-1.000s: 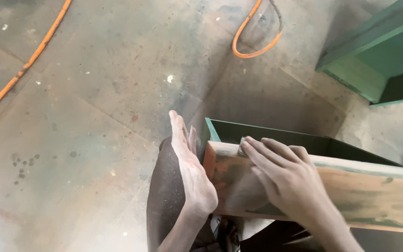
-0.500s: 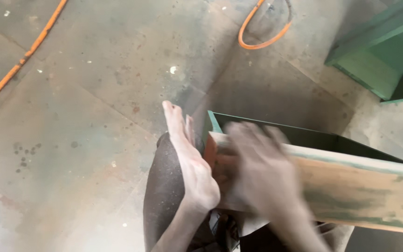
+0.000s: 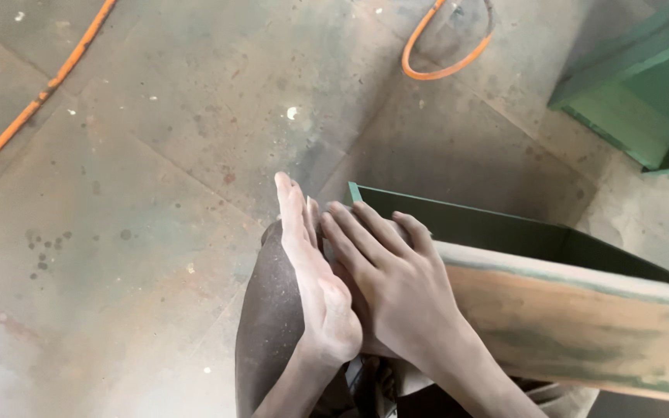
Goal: The person sands a rectangular wooden piece by hand using a sanding block. They work on the top surface and edges, flipping the piece to sand different sides. The task is performed while sitting on the floor in a workshop.
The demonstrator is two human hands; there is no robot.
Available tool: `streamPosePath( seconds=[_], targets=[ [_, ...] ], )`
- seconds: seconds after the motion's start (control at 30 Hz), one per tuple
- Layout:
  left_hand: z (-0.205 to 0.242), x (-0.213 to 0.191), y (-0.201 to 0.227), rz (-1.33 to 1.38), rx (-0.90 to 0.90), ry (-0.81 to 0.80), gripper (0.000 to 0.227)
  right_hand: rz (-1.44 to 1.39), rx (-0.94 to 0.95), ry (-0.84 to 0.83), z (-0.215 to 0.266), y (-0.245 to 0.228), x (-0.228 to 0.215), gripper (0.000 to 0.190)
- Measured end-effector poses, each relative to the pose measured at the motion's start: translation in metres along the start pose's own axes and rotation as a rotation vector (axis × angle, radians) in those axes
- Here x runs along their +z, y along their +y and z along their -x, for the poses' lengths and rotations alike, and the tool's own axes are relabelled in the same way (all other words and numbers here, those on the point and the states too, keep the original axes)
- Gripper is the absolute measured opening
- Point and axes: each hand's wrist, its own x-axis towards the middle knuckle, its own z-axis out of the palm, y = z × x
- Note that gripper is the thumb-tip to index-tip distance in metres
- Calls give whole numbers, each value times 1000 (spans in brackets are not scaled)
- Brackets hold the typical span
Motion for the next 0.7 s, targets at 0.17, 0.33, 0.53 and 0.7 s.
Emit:
streamPosePath(
  seconds=[0.17, 0.33, 0.53, 0.7],
  targets=[
    [-4, 1, -1, 86, -48, 26, 98, 82, 191, -72, 22, 28, -30, 49],
    [-5, 6, -2, 92, -88, -9, 105, 234, 344, 11, 31, 23, -33, 45],
    [-8, 10, 0, -285, 48, -72, 79, 137, 191, 96, 19, 7, -7, 46],
    [-11, 20, 4, -692, 126, -380, 58, 330, 727, -152, 96, 89, -94, 34]
  ],
)
